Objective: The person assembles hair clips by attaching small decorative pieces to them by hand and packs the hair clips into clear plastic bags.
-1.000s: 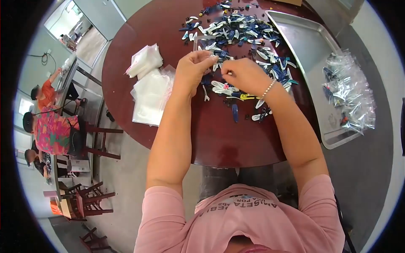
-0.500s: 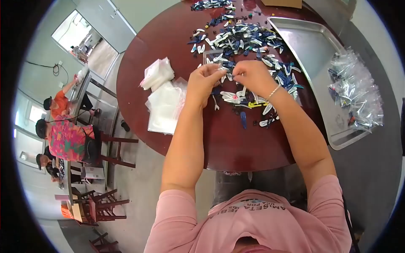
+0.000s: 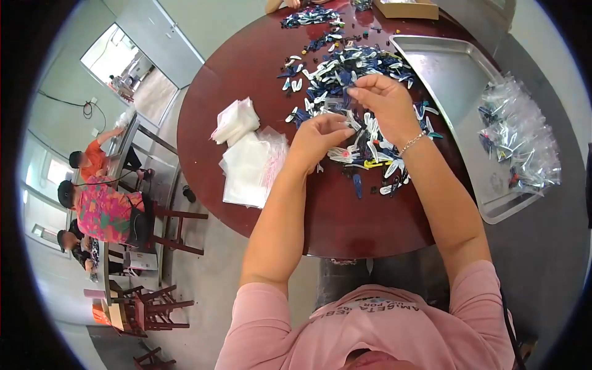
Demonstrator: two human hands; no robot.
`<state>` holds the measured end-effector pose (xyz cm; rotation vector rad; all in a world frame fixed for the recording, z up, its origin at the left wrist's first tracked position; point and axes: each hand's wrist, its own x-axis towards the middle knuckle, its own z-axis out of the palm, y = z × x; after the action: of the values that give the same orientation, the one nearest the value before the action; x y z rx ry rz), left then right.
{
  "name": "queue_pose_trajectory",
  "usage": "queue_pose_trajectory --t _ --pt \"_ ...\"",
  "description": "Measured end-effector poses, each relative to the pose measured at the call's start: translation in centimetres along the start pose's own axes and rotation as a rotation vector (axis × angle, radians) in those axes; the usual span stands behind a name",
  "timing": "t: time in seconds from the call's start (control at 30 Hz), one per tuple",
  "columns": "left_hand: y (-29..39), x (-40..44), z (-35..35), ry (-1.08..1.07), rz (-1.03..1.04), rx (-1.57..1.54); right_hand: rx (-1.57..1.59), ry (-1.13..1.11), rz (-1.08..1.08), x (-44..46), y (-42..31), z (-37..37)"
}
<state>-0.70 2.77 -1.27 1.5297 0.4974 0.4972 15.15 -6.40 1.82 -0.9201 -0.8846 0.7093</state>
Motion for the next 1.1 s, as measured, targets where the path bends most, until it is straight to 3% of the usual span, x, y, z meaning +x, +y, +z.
queue_pose_trajectory --t 0.33,0.4,0.53,0.6,0.67,0.77,0.8,0.87,0.93,1.0,1.03,1.07,1.1 --pt "0.6 0.0 -0.1 0.020 -0.109 -0.229 -0.417 -0.082 -0.034 -0.3 -0.2 0.0" --pt "0.4 0.0 -0.1 0.009 -0.090 -0.224 -0.818 -0.144 -0.222 -0.3 -0.3 -0.2" --pt "0.6 -0.2 0.0 0.004 -0.109 -0.242 -0.737 -0.166 -0.222 -0.1 0.4 -0.1" --pt "1.0 -0.4 -0.2 -0.029 -0.110 -0.282 -0.371 -0.131 -0.035 0.1 0.7 -0.5" --pt "1.3 -0.4 -0.3 -0.068 -0.121 -0.313 -0.390 -0.182 -0.021 0.2 0.3 -0.9" --pt "1.6 -0.9 -0.3 -0.169 -0.164 -0.360 -0.042 -0.225 0.126 -0.3 0.2 -0.1" --pt "1.7 -1.0 -0.4 -0.234 -0.182 -0.373 -0.044 -0.225 0.130 -0.3 0.1 -0.2" --pt "1.4 -0.9 -0.6 -0.256 -0.185 -0.356 -0.386 -0.278 0.143 -0.1 0.0 -0.6" --pt "1.1 -0.4 -0.7 -0.258 -0.130 -0.373 -0.544 -0.112 -0.033 0.1 -0.2 -0.8" --pt "0.7 0.1 -0.8 -0.128 -0.162 -0.278 -0.144 -0.019 0.009 0.1 -1.0 -1.0" --pt "0.5 0.4 -0.9 -0.048 -0.155 -0.217 -0.149 0.053 0.029 0.5 -1.1 -1.1" --pt "0.2 0.7 -0.9 0.024 -0.148 -0.158 -0.658 0.035 -0.096 0.4 -1.8 -2.1" --pt "0.1 0.7 -1.0 0.062 -0.117 -0.114 -0.852 0.036 -0.215 0.6 -1.6 -2.8"
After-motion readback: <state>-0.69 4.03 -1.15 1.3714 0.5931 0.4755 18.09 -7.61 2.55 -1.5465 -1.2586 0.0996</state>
